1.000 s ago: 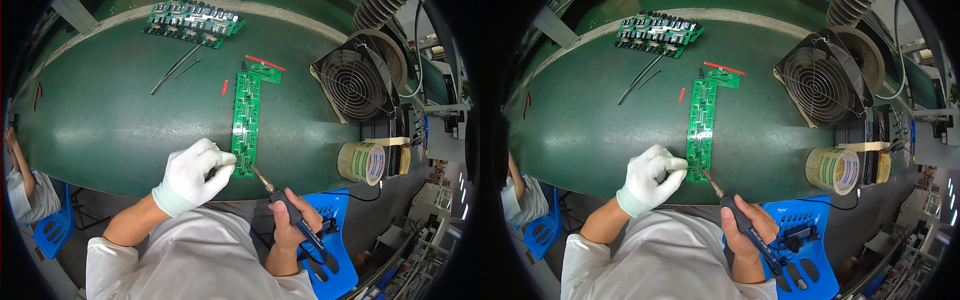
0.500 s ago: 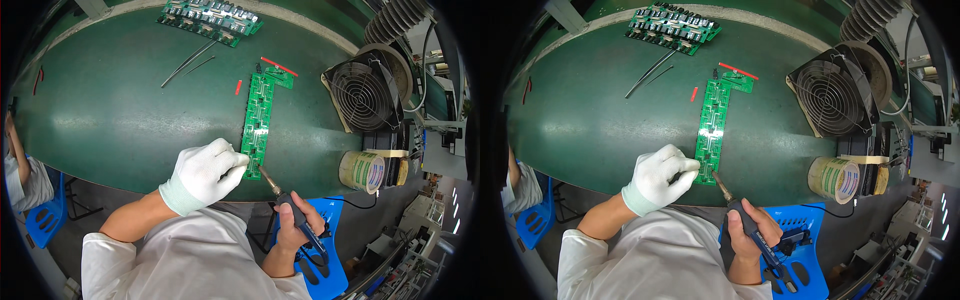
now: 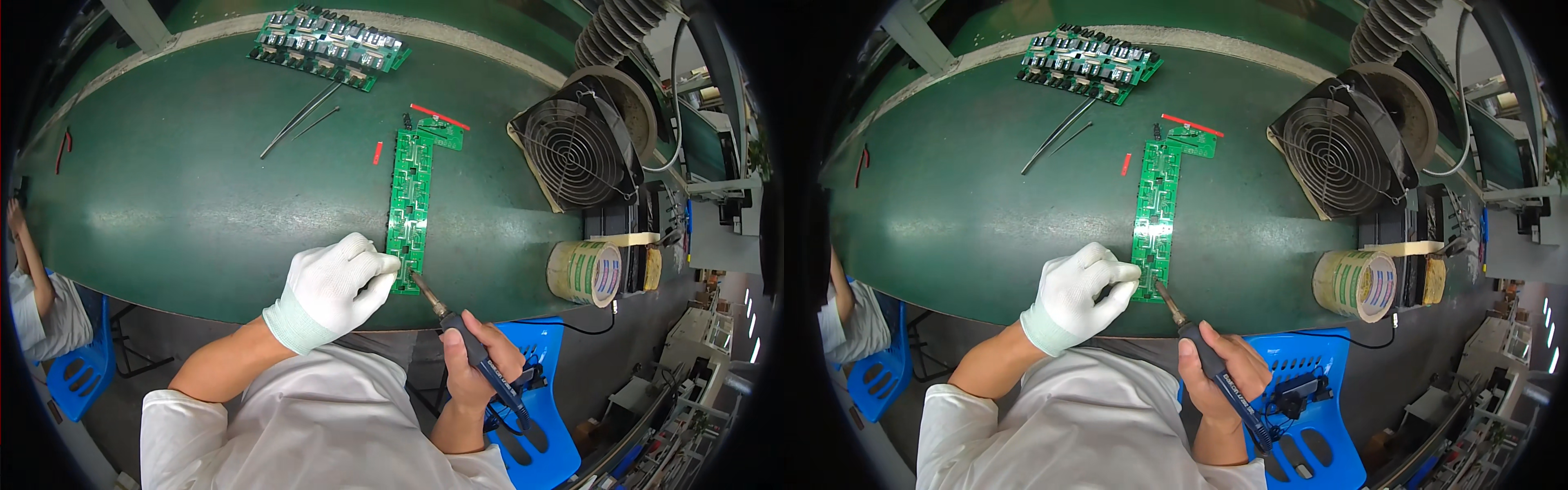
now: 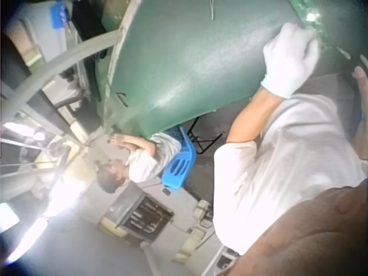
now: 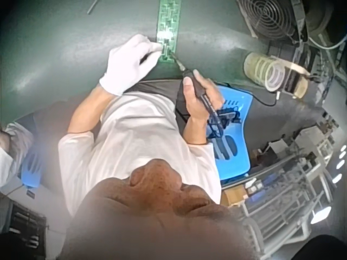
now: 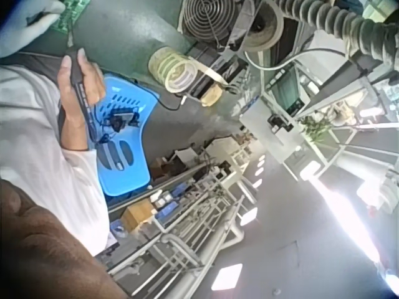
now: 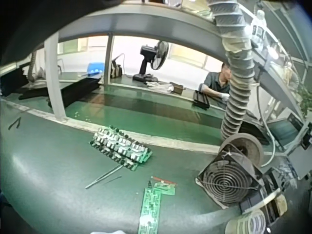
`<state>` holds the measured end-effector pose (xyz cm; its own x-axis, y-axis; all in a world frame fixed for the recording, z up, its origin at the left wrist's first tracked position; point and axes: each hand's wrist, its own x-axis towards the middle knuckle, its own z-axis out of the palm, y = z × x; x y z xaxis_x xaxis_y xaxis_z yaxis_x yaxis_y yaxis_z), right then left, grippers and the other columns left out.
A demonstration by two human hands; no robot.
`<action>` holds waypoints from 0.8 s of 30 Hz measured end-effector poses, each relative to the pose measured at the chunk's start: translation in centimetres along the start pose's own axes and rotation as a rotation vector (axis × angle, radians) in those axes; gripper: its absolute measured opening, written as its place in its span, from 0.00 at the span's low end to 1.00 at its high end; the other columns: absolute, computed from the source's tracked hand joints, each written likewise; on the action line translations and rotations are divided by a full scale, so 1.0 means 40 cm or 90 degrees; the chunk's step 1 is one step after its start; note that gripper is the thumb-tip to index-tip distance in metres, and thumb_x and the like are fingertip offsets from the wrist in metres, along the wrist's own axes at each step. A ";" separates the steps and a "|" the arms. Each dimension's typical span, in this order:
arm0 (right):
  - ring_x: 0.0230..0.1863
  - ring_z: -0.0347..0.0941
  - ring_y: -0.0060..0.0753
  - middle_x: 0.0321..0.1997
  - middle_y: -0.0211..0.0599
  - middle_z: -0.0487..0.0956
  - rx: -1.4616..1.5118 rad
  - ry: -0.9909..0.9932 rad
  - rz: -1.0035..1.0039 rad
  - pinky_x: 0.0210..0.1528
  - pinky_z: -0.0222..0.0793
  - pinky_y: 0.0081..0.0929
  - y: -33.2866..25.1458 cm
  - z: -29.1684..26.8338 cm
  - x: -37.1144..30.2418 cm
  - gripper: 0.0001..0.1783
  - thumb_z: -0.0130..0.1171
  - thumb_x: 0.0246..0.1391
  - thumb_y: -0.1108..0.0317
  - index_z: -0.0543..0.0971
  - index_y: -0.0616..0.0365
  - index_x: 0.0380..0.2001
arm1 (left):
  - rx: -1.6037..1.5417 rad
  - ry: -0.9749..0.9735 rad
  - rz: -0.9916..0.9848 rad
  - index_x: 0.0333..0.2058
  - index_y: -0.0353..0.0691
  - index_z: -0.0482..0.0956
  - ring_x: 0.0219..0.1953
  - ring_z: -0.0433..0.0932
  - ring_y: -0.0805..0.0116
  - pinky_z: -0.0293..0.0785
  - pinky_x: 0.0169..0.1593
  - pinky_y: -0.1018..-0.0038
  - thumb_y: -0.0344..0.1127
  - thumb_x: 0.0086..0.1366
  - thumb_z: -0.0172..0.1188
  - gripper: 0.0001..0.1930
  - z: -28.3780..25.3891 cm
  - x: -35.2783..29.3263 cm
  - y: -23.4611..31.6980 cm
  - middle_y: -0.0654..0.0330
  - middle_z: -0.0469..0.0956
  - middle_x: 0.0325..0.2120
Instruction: Soldering components onto a printed circuit board at an industrial workstation.
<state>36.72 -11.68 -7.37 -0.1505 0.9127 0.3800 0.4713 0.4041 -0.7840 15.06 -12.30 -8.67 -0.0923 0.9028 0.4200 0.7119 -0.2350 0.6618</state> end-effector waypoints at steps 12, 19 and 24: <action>0.15 0.65 0.25 0.19 0.40 0.80 -0.002 -0.005 0.020 0.21 0.62 0.19 -0.020 -0.001 0.012 0.12 0.70 0.41 0.72 0.84 0.67 0.31 | -0.011 -0.013 -0.026 0.32 0.43 0.82 0.18 0.69 0.69 0.67 0.24 0.74 0.25 0.51 0.66 0.09 -0.001 0.002 0.011 0.65 0.74 0.25; 0.14 0.69 0.30 0.18 0.40 0.80 -0.017 -0.011 -0.033 0.19 0.66 0.21 -0.021 -0.014 0.022 0.12 0.70 0.37 0.76 0.83 0.66 0.31 | 0.004 -0.031 -0.043 0.32 0.43 0.83 0.18 0.69 0.70 0.67 0.24 0.75 0.25 0.52 0.66 0.08 -0.009 0.003 0.016 0.65 0.75 0.25; 0.14 0.68 0.30 0.17 0.40 0.79 0.010 0.061 -0.047 0.18 0.66 0.21 -0.015 -0.015 0.025 0.12 0.71 0.37 0.76 0.83 0.65 0.30 | -0.005 -0.025 -0.043 0.32 0.43 0.83 0.18 0.69 0.70 0.67 0.24 0.75 0.25 0.52 0.67 0.08 -0.007 0.004 0.017 0.65 0.75 0.25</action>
<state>36.81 -11.06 -6.22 -0.1008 0.8705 0.4817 0.4481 0.4720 -0.7592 15.32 -12.41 -7.99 -0.1121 0.9303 0.3492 0.6993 -0.1758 0.6929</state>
